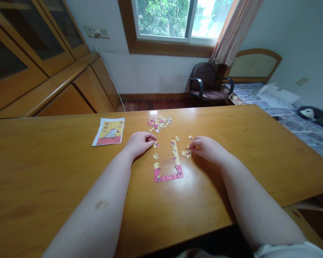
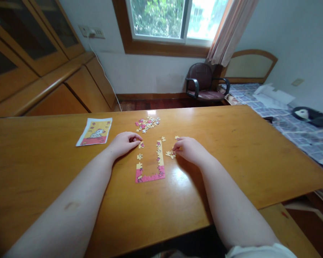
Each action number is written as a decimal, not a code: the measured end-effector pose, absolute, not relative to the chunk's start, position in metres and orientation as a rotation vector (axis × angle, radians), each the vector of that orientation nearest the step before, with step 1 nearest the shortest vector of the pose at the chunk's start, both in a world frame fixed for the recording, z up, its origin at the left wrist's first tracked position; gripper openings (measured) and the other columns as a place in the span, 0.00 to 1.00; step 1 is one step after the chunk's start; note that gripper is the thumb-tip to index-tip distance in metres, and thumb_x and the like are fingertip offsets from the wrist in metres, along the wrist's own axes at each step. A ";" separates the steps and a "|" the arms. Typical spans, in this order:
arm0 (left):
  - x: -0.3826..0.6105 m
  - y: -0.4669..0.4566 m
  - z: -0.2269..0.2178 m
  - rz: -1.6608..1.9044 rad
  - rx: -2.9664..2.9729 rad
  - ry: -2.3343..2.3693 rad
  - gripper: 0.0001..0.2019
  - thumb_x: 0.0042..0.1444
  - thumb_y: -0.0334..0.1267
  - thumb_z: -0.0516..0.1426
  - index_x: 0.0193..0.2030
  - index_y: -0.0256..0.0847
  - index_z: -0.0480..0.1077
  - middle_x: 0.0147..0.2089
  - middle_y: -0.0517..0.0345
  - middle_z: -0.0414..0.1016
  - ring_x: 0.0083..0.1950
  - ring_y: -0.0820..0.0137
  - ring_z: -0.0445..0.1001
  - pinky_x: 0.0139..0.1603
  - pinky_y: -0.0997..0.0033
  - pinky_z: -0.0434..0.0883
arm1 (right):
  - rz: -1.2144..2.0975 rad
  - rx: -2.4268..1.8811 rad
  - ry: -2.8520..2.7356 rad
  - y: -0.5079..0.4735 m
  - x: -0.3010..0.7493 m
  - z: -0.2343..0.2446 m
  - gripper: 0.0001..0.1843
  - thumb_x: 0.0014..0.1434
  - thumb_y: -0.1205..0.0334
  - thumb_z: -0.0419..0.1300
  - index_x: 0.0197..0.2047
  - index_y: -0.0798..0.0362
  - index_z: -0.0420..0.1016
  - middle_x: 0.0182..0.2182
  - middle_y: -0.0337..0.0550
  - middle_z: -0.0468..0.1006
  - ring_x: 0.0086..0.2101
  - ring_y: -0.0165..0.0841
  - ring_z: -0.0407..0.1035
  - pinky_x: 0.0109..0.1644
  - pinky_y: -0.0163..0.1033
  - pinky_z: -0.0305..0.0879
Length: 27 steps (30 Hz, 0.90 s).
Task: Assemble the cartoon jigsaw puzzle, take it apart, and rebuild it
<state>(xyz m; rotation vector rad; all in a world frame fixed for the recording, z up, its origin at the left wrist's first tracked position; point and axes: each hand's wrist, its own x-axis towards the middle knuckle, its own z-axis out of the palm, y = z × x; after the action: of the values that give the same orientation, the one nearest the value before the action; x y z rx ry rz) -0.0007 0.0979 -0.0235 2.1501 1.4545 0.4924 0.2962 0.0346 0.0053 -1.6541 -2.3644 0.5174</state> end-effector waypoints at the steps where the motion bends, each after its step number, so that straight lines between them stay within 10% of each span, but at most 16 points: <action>1: -0.001 0.098 -0.024 0.491 2.150 1.454 0.13 0.50 0.44 0.55 0.37 0.45 0.79 0.32 0.59 0.77 0.35 0.67 0.73 0.37 0.70 0.67 | 0.543 -1.629 -2.373 0.034 0.295 0.006 0.08 0.55 0.70 0.62 0.32 0.50 0.81 0.35 0.42 0.79 0.38 0.34 0.73 0.44 0.34 0.65; 27: 0.000 0.097 -0.022 0.480 2.146 1.454 0.14 0.50 0.45 0.55 0.37 0.44 0.78 0.33 0.58 0.78 0.36 0.66 0.73 0.37 0.70 0.68 | 0.474 -1.583 -2.440 0.029 0.272 0.001 0.06 0.57 0.62 0.62 0.37 0.52 0.80 0.36 0.44 0.77 0.35 0.33 0.71 0.43 0.36 0.65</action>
<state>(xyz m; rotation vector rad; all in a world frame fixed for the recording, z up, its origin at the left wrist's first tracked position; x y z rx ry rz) 0.0000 0.0970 -0.0220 2.1462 1.4540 0.4798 0.2717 0.0288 0.0008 -1.5827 -2.4397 0.4743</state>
